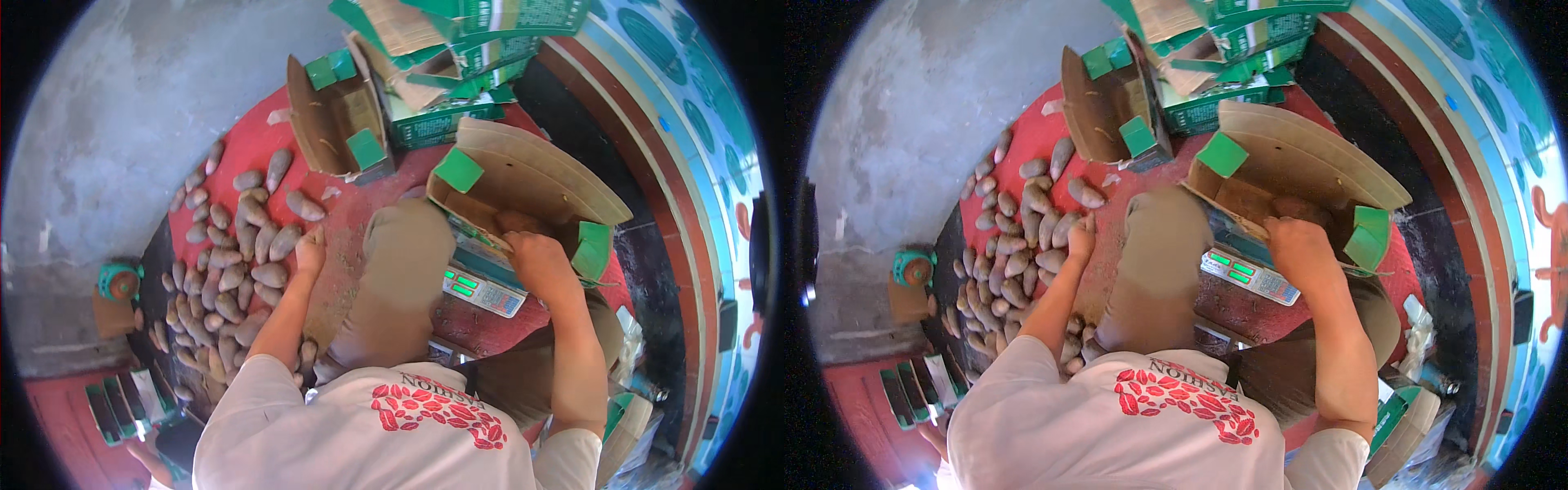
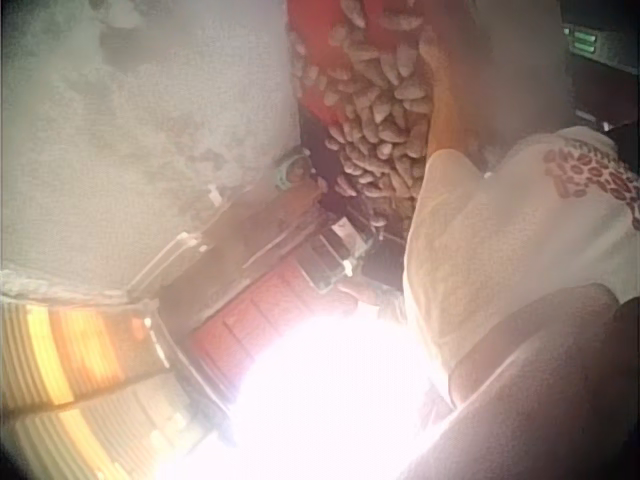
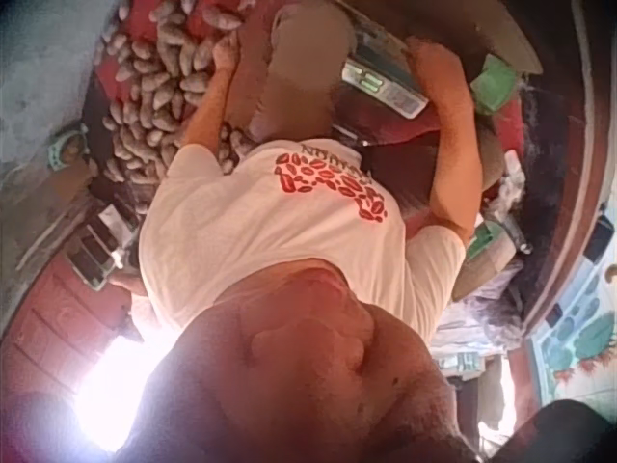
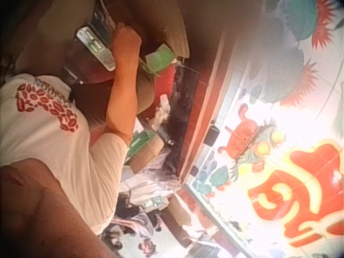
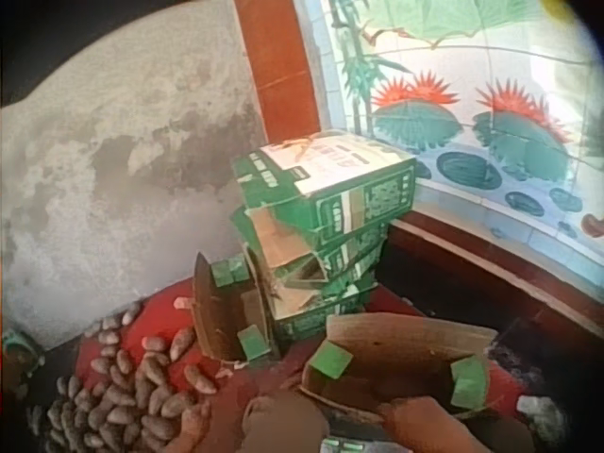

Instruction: Picking up sweet potatoes from a pile on the floor and packing them into green cardboard boxes placed on a scale.

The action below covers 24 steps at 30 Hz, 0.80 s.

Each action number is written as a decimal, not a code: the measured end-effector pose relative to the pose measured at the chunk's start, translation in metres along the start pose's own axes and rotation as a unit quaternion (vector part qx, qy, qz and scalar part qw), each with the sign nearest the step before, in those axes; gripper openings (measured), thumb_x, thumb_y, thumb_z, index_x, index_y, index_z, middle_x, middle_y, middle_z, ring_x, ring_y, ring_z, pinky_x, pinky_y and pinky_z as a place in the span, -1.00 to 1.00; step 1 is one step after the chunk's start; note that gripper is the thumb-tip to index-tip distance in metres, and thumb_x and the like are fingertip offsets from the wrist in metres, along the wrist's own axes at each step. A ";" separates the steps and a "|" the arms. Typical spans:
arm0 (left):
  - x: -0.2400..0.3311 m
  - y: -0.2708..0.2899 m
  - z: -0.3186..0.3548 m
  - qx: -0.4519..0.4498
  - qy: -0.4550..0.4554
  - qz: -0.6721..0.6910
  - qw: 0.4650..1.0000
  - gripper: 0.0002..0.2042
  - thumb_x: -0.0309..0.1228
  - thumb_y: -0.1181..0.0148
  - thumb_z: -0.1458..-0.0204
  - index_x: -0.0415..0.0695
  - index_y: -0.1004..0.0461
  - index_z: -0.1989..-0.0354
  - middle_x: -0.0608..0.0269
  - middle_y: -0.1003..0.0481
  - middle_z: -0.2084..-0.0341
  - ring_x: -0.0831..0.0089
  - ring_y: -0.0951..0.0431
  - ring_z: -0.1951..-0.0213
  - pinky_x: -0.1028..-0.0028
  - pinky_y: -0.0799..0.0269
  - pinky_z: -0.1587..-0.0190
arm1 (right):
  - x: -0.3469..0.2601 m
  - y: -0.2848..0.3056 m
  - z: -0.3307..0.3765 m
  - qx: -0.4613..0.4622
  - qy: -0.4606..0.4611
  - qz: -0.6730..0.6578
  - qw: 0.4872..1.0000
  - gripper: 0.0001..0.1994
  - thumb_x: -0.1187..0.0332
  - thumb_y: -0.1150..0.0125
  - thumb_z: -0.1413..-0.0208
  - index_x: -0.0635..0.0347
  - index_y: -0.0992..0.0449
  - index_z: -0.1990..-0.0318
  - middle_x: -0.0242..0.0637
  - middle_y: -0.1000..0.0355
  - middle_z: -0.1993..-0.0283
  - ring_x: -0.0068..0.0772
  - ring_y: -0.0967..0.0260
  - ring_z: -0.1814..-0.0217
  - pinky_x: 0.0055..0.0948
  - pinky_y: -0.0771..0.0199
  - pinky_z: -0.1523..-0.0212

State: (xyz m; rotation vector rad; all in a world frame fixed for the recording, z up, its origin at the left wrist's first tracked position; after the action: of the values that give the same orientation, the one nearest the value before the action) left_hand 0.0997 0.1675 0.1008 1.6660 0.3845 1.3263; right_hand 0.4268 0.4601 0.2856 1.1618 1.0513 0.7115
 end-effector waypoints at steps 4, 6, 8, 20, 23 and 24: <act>-0.080 -0.020 0.039 -0.033 0.096 -0.092 0.991 -0.53 -0.05 0.11 -0.15 -0.21 -0.51 0.52 -0.12 -0.51 0.50 -0.10 -0.50 0.35 0.12 -0.39 0.25 | -0.002 0.004 -0.003 -0.051 -0.033 -0.034 0.998 -0.80 0.46 -0.06 0.04 0.24 -0.48 0.22 0.01 -0.46 0.30 0.04 -0.42 0.21 -0.12 -0.41 0.19; -0.116 -0.035 0.056 -0.112 0.142 -0.167 0.969 -0.53 -0.01 0.14 -0.15 -0.16 -0.55 0.40 -0.18 -0.50 0.38 -0.09 -0.49 0.21 0.09 -0.39 0.14 | -0.003 0.004 -0.001 -0.037 -0.019 -0.021 0.999 -0.84 0.44 -0.08 0.03 0.24 -0.47 0.27 0.00 -0.46 0.33 0.03 -0.43 0.24 -0.12 -0.42 0.22; -0.158 -0.055 0.070 -0.106 0.125 -0.181 0.970 -0.53 0.00 0.16 -0.15 -0.15 -0.55 0.34 -0.19 -0.50 0.34 -0.08 -0.49 0.18 0.10 -0.39 0.11 | -0.002 0.006 0.000 -0.019 -0.007 -0.011 1.000 -0.88 0.43 -0.09 0.01 0.24 -0.45 0.32 -0.02 -0.45 0.36 0.02 -0.43 0.27 -0.12 -0.43 0.25; -0.147 -0.037 0.097 -0.211 0.264 -0.180 0.924 -0.67 -0.43 -0.10 0.02 -0.06 -0.38 0.03 -0.04 -0.47 0.10 0.10 -0.46 0.00 0.25 -0.39 -0.02 | -0.006 0.006 -0.001 -0.051 -0.040 -0.057 0.996 -0.79 0.45 -0.08 -0.01 0.22 -0.48 0.17 0.02 -0.45 0.24 0.07 -0.40 0.19 -0.12 -0.39 0.18; -0.172 -0.035 0.088 -0.173 0.313 -0.159 0.920 -0.60 -0.41 -0.10 0.02 -0.04 -0.32 -0.06 -0.02 -0.39 -0.01 0.12 -0.40 -0.07 0.26 -0.34 -0.07 | -0.014 0.014 -0.008 -0.054 -0.052 -0.073 0.994 -0.78 0.47 -0.08 -0.01 0.23 -0.48 0.16 0.03 -0.44 0.22 0.08 -0.39 0.16 -0.12 -0.37 0.17; -0.181 -0.040 0.083 -0.146 0.318 -0.148 0.925 -0.56 -0.40 -0.10 0.03 -0.01 -0.30 -0.10 0.00 -0.34 -0.07 0.11 -0.37 -0.10 0.26 -0.32 -0.09 | -0.015 0.017 -0.008 -0.066 -0.072 -0.084 0.992 -0.79 0.48 -0.07 -0.03 0.28 -0.47 0.15 0.06 -0.43 0.19 0.11 -0.37 0.12 -0.13 -0.36 0.14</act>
State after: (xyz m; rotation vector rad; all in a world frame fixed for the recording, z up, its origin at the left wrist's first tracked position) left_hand 0.1186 0.0184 -0.0356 0.8583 0.7427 1.5772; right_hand 0.4151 0.4550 0.3055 0.9827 0.9527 0.5475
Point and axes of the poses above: each hand's wrist, its own z-axis away from the middle knuckle, its own y-axis out of the back of the hand, x = y × z, the point moved 3 cm from there along -z, towards the middle knuckle
